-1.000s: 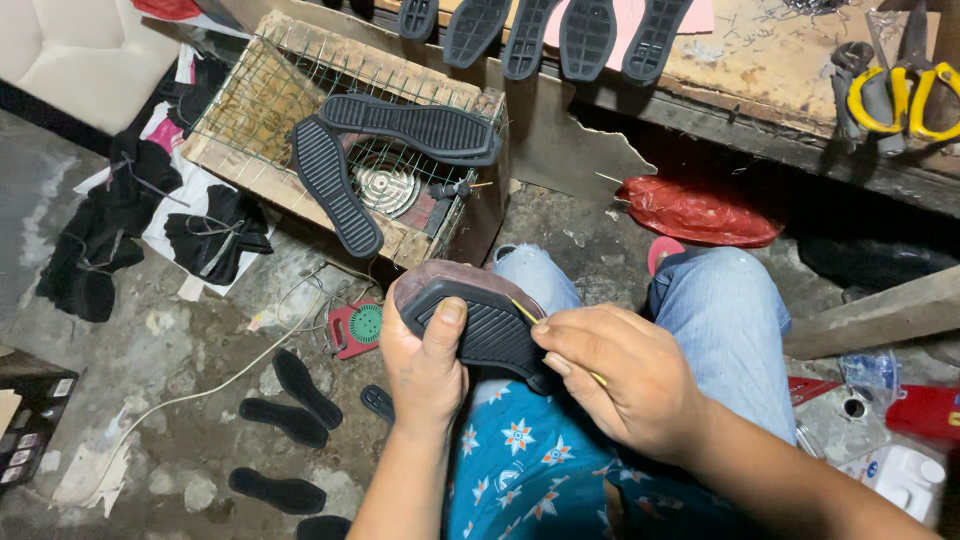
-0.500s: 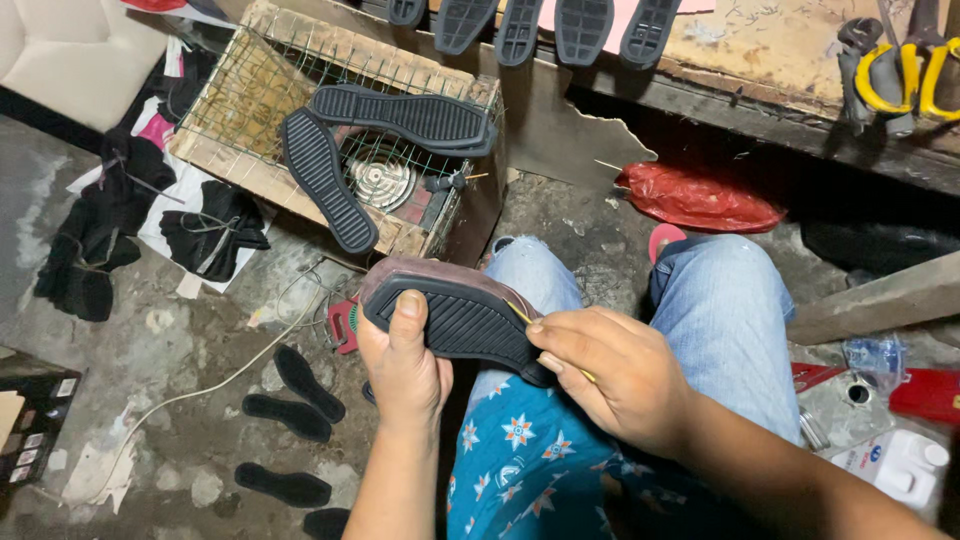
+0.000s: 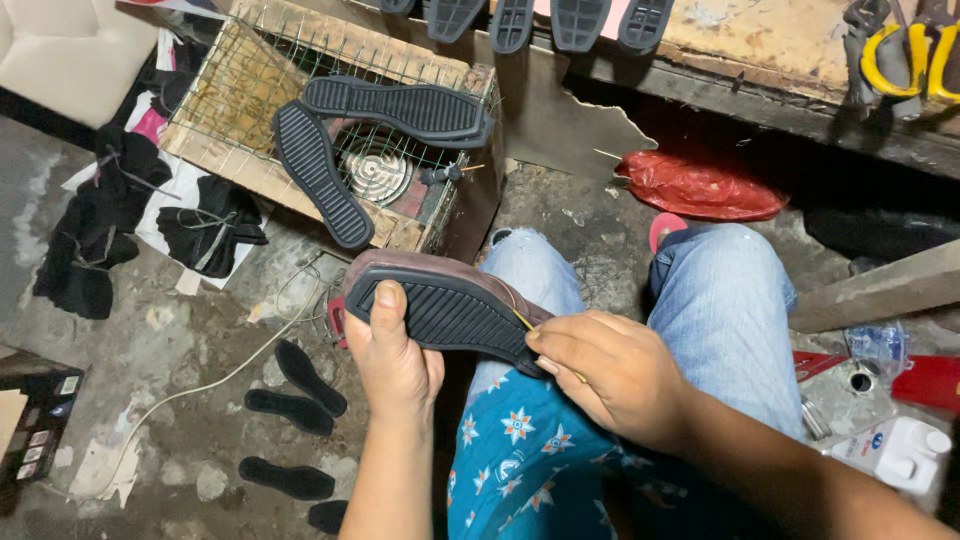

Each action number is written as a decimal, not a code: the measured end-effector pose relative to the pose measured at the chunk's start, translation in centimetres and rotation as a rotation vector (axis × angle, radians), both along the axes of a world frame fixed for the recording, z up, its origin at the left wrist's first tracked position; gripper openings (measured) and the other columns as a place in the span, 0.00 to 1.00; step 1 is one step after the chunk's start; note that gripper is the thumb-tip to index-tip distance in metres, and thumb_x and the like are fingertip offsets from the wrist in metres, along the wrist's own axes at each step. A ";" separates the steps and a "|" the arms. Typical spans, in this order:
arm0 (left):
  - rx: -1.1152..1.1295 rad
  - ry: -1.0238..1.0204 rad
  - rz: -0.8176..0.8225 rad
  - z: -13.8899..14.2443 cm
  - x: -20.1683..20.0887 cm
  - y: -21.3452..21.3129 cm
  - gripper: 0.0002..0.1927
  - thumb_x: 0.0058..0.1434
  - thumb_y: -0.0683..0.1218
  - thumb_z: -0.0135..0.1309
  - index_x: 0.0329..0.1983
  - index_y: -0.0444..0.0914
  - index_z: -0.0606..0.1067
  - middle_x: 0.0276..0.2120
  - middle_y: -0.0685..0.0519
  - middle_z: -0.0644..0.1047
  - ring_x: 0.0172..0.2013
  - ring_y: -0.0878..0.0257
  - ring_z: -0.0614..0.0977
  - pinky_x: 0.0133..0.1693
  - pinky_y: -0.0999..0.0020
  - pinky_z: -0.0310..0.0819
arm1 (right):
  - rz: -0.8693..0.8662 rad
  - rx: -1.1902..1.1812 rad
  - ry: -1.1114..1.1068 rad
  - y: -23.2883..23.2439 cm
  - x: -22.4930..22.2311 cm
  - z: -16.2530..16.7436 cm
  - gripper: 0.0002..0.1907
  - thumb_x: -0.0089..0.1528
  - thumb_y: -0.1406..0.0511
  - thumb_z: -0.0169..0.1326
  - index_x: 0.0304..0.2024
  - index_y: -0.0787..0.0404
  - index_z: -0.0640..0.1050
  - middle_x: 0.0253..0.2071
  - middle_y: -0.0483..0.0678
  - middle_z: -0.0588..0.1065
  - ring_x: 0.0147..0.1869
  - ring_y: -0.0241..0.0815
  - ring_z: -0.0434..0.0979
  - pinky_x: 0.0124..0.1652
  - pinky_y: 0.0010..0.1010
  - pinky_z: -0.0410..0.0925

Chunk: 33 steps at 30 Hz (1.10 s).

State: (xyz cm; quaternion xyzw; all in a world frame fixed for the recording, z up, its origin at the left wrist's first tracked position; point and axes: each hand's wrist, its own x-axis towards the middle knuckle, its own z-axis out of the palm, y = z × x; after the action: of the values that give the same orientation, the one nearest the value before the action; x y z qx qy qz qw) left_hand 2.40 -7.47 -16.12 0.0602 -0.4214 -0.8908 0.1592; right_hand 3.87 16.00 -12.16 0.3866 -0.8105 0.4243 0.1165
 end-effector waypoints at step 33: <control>-0.509 0.012 -0.441 5.8 -2.0 3.6 0.29 0.59 0.50 0.65 0.60 0.31 0.72 0.48 0.52 0.80 0.48 0.64 0.81 0.55 0.67 0.75 | -0.174 -0.069 -0.298 1.6 -2.6 5.1 0.34 0.57 0.64 0.63 0.64 0.64 0.69 0.55 0.54 0.73 0.40 0.41 0.76 0.42 0.32 0.72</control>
State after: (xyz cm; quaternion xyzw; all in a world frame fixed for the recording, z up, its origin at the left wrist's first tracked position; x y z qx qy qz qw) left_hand 0.36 -3.84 -10.31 -0.0796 -0.6321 -0.7704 -0.0249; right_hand 1.25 17.57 -7.04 0.2435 -0.8341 0.4929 0.0444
